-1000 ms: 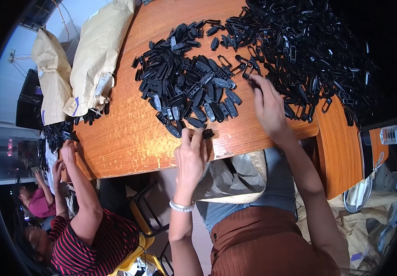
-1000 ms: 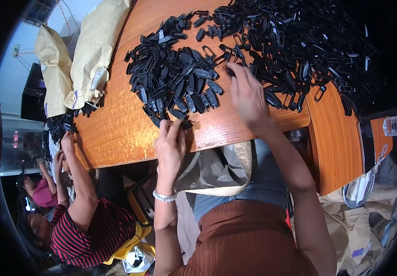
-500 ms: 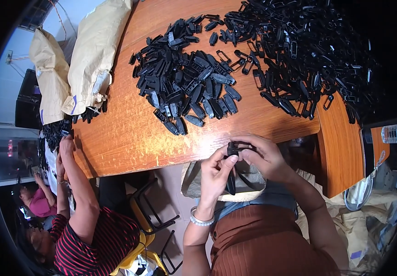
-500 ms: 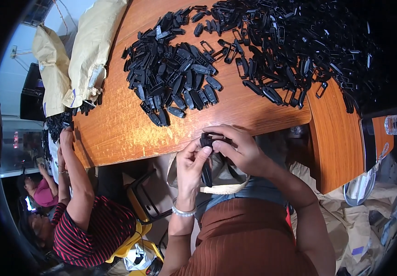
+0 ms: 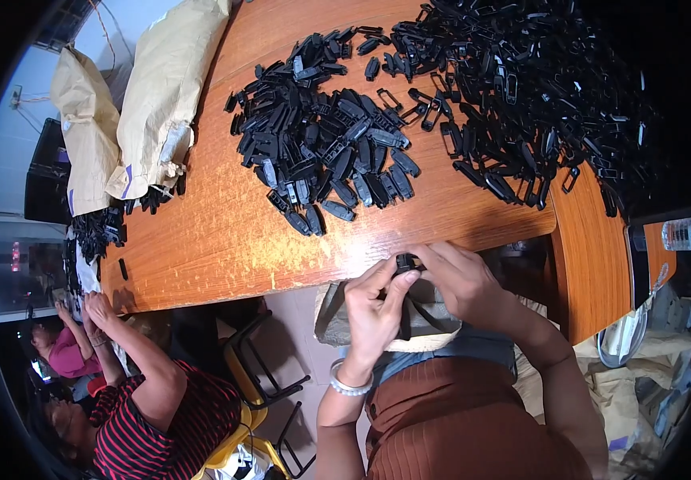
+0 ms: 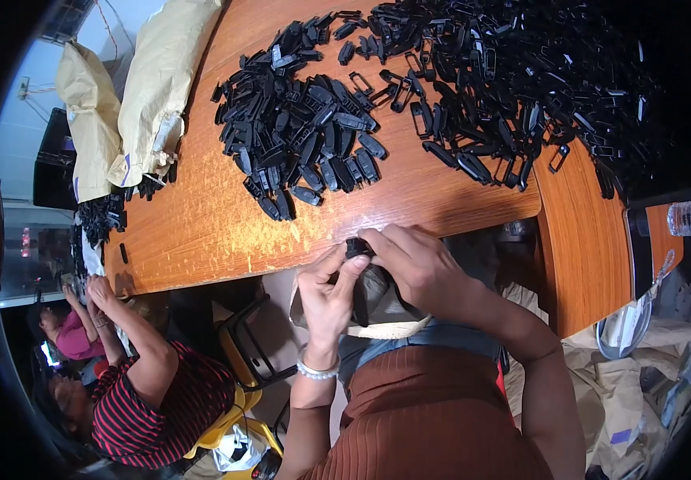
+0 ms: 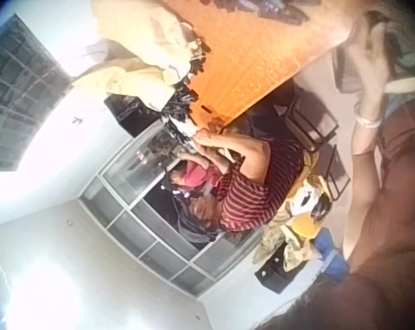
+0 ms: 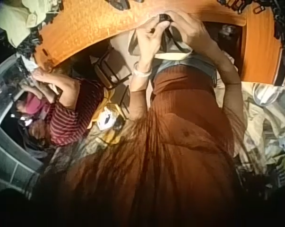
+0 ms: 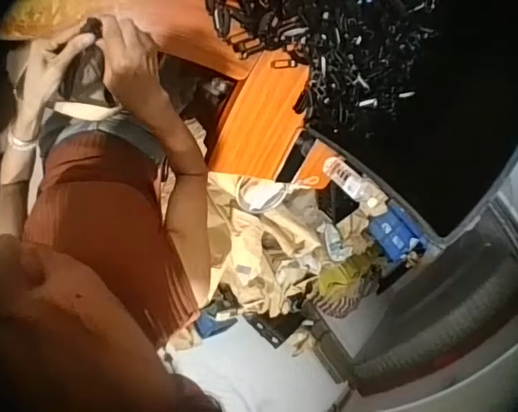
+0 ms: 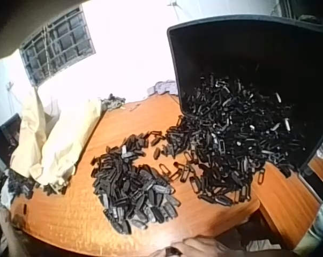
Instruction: Sorting and inspecting small black plastic buckles from a large pile into a small bag.
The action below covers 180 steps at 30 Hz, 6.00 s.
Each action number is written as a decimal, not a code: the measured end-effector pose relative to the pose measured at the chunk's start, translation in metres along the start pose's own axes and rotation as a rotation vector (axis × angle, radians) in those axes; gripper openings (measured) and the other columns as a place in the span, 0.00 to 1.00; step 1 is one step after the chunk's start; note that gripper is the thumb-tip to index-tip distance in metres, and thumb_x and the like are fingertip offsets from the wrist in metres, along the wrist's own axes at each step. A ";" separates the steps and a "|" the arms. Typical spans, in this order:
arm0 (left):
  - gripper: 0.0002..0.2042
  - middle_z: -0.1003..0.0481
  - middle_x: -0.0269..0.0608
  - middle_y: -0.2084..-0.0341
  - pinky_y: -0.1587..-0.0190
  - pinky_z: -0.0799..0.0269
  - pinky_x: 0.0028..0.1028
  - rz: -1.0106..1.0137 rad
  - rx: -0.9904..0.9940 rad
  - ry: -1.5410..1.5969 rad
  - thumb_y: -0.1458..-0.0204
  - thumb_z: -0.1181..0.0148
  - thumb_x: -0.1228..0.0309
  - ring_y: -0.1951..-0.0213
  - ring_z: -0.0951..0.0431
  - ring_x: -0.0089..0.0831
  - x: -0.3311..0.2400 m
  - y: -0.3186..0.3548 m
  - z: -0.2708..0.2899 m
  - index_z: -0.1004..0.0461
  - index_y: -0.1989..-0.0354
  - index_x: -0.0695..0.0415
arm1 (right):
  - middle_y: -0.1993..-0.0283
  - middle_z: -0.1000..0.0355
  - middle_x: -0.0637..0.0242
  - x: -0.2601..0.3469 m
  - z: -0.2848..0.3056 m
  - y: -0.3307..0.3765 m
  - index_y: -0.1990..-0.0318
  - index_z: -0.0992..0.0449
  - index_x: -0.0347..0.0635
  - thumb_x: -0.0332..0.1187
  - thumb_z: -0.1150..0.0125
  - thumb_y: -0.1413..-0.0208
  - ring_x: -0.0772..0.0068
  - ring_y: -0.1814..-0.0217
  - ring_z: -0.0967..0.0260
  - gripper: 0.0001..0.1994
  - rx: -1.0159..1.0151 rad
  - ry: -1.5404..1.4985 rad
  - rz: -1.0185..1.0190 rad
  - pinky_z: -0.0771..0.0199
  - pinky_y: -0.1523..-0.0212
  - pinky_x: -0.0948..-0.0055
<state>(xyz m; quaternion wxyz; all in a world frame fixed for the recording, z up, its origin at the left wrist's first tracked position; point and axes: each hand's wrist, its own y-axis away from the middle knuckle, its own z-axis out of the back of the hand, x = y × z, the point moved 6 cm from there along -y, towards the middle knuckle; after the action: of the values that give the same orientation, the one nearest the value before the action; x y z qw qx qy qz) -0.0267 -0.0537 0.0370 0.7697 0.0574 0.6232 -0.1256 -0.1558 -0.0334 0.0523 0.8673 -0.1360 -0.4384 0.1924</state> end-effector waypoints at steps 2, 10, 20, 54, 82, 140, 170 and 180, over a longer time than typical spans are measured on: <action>0.14 0.25 0.43 0.75 0.70 0.33 0.19 0.030 -0.058 -0.051 0.53 0.39 0.77 0.75 0.29 0.20 0.001 0.001 -0.002 0.27 0.57 0.70 | 0.61 0.33 0.57 0.001 -0.002 -0.001 0.51 0.31 0.32 0.20 0.44 0.54 0.62 0.63 0.32 0.19 -0.043 -0.044 0.028 0.32 0.64 0.69; 0.13 0.28 0.40 0.69 0.84 0.40 0.15 0.278 0.061 0.757 0.50 0.43 0.79 0.85 0.33 0.18 0.023 0.005 -0.004 0.28 0.57 0.72 | 0.64 0.32 0.61 -0.023 -0.002 0.013 0.62 0.26 0.31 0.13 0.43 0.60 0.77 0.67 0.34 0.14 -0.136 -0.767 -0.297 0.35 0.69 0.81; 0.13 0.24 0.44 0.66 0.61 0.31 0.28 0.104 0.270 -0.195 0.58 0.35 0.74 0.65 0.24 0.34 0.028 0.009 -0.002 0.24 0.62 0.64 | 0.70 0.32 0.56 -0.075 0.026 -0.036 0.69 0.27 0.30 0.19 0.48 0.53 0.66 0.71 0.32 0.04 -0.147 -0.020 -0.069 0.32 0.69 0.71; 0.12 0.27 0.39 0.77 0.74 0.32 0.18 0.138 0.018 0.186 0.49 0.45 0.81 0.78 0.29 0.20 0.006 -0.012 0.019 0.30 0.55 0.69 | 0.60 0.33 0.57 -0.018 0.015 -0.027 0.50 0.31 0.31 0.17 0.49 0.51 0.67 0.61 0.33 0.18 0.076 -0.381 -0.046 0.33 0.60 0.73; 0.13 0.28 0.44 0.70 0.72 0.28 0.21 0.165 0.040 0.845 0.45 0.48 0.74 0.76 0.25 0.28 0.015 -0.017 -0.002 0.30 0.56 0.72 | 0.62 0.34 0.60 -0.034 -0.003 -0.010 0.62 0.28 0.29 0.17 0.47 0.49 0.72 0.59 0.32 0.07 -0.055 -0.973 -0.295 0.31 0.58 0.77; 0.11 0.29 0.38 0.79 0.84 0.44 0.15 0.210 0.071 0.653 0.48 0.46 0.78 0.85 0.35 0.17 0.004 -0.011 -0.004 0.27 0.57 0.69 | 0.65 0.33 0.61 -0.024 -0.001 0.003 0.64 0.29 0.30 0.12 0.49 0.55 0.77 0.68 0.34 0.10 -0.209 -0.834 -0.300 0.34 0.68 0.80; 0.11 0.26 0.48 0.77 0.72 0.30 0.33 0.147 -0.117 -0.456 0.55 0.39 0.75 0.76 0.24 0.37 0.026 -0.051 0.064 0.30 0.64 0.65 | 0.61 0.32 0.59 -0.081 0.009 -0.008 0.54 0.33 0.29 0.18 0.58 0.48 0.78 0.71 0.34 0.14 -0.143 -0.909 -0.622 0.32 0.68 0.81; 0.12 0.26 0.41 0.71 0.70 0.34 0.19 -0.060 -0.013 0.036 0.59 0.35 0.80 0.76 0.30 0.21 -0.004 -0.012 0.022 0.27 0.64 0.67 | 0.60 0.30 0.55 -0.014 0.009 -0.015 0.52 0.29 0.31 0.18 0.53 0.49 0.71 0.63 0.29 0.15 -0.054 -0.621 -0.281 0.30 0.64 0.77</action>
<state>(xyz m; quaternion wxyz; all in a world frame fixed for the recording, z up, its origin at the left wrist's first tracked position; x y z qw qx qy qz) -0.0096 -0.0707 0.0467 0.7547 0.0358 0.6391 -0.1437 -0.1674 -0.0529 0.0537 0.7066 -0.0319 -0.7010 0.0916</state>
